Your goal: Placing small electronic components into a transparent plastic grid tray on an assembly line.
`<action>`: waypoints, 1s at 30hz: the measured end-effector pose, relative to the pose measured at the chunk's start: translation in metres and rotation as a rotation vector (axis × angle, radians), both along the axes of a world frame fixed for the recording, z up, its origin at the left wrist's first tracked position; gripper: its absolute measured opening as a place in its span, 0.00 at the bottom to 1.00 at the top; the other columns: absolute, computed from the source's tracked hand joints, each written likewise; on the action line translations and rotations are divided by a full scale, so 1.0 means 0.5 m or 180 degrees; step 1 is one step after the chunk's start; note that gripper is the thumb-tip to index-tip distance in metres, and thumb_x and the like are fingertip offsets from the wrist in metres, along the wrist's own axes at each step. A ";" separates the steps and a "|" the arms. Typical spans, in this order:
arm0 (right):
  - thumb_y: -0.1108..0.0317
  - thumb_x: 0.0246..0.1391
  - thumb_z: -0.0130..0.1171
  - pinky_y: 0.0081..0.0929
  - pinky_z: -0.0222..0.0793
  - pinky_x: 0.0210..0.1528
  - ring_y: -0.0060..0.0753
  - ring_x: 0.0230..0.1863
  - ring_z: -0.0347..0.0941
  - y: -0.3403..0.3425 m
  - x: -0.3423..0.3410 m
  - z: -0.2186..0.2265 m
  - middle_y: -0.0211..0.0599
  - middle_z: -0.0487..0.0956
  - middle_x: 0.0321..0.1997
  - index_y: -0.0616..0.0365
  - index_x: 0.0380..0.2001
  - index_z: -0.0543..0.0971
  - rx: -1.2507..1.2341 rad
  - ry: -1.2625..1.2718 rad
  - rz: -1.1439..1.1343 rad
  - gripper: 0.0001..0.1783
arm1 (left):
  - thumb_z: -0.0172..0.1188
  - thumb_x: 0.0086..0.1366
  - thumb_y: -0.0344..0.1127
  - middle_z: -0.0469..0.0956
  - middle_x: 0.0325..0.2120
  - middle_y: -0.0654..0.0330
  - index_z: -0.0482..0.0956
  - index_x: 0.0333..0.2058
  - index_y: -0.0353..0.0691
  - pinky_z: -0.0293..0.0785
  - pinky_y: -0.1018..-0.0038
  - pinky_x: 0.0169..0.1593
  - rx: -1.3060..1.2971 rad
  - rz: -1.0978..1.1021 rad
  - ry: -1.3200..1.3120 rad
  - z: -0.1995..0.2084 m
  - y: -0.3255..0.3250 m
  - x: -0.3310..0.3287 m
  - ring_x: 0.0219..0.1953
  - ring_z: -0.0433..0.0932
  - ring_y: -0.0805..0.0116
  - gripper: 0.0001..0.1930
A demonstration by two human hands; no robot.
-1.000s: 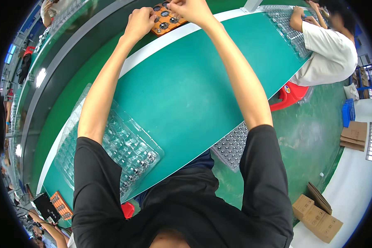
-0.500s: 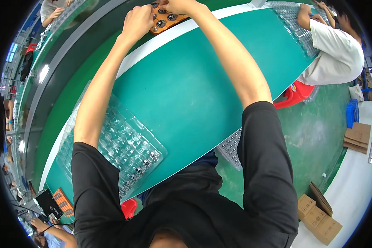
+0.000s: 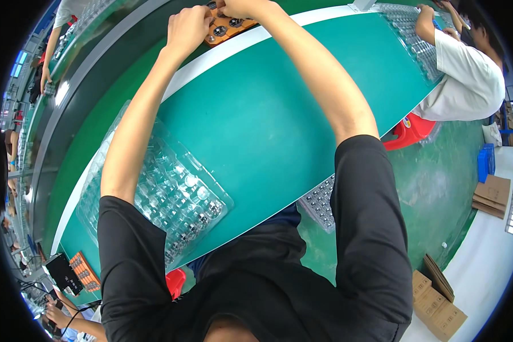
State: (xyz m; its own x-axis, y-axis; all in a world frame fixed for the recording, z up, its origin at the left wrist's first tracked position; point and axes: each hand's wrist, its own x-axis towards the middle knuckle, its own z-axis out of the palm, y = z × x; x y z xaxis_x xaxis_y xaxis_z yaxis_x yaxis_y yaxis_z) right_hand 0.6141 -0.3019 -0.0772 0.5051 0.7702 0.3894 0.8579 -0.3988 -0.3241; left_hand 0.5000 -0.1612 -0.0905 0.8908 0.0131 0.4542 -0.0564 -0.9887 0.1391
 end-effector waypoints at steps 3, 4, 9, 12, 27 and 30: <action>0.70 0.48 0.67 0.46 0.79 0.47 0.57 0.40 0.83 -0.004 -0.005 -0.006 0.57 0.84 0.33 0.62 0.32 0.88 -0.0007 -0.0174 -0.0080 0.09 | 0.63 0.61 0.32 0.82 0.33 0.49 0.86 0.32 0.38 0.72 0.50 0.44 -0.0172 -0.0367 -0.0617 0.012 0.006 -0.033 0.40 0.80 0.45 0.06; 0.70 0.49 0.67 0.46 0.79 0.47 0.58 0.41 0.83 0.006 -0.014 0.001 0.57 0.84 0.34 0.62 0.33 0.88 -0.0015 -0.0205 -0.0112 0.09 | 0.65 0.61 0.33 0.80 0.36 0.52 0.87 0.34 0.39 0.74 0.52 0.44 -0.1254 -0.1751 -0.1480 -0.001 0.044 -0.032 0.43 0.77 0.46 0.06; 0.66 0.52 0.67 0.46 0.79 0.48 0.57 0.42 0.83 0.012 -0.061 0.008 0.56 0.84 0.35 0.58 0.36 0.89 -0.0102 -0.0001 -0.0442 0.10 | 0.66 0.59 0.31 0.80 0.35 0.50 0.86 0.36 0.36 0.75 0.52 0.47 -0.0516 -0.0442 -0.0442 -0.007 0.049 -0.048 0.42 0.77 0.45 0.08; 0.63 0.54 0.66 0.46 0.79 0.48 0.56 0.42 0.83 0.021 -0.092 0.015 0.54 0.85 0.36 0.55 0.36 0.89 -0.0044 0.0131 -0.0577 0.10 | 0.65 0.61 0.33 0.80 0.35 0.47 0.86 0.36 0.33 0.74 0.52 0.47 -0.0381 -0.0663 -0.0527 -0.006 0.065 -0.057 0.42 0.77 0.44 0.09; 0.65 0.61 0.67 0.24 0.73 0.33 0.20 0.30 0.78 0.020 -0.533 0.125 0.31 0.82 0.29 0.63 0.38 0.84 0.0527 0.1165 0.1492 0.11 | 0.59 0.74 0.37 0.77 0.33 0.65 0.81 0.39 0.34 0.67 0.78 0.41 -0.1307 0.0061 0.1285 0.288 0.232 -0.833 0.35 0.72 0.77 0.11; 0.66 0.57 0.68 0.30 0.72 0.35 0.34 0.34 0.78 0.021 -0.712 0.078 0.34 0.79 0.33 0.60 0.36 0.83 0.0434 0.1073 0.2362 0.09 | 0.65 0.66 0.32 0.80 0.32 0.60 0.82 0.39 0.37 0.70 0.71 0.37 -0.1838 0.0350 0.1698 0.215 0.191 -0.973 0.35 0.78 0.65 0.06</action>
State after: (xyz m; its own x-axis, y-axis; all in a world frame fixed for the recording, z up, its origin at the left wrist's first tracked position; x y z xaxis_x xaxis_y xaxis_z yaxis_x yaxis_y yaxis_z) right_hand 0.2582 -0.2915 -0.0381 -0.0098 0.9065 0.4222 0.7308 0.2947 -0.6157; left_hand 0.0135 -0.0658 0.0171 0.9662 0.2171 -0.1391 0.2562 -0.7480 0.6122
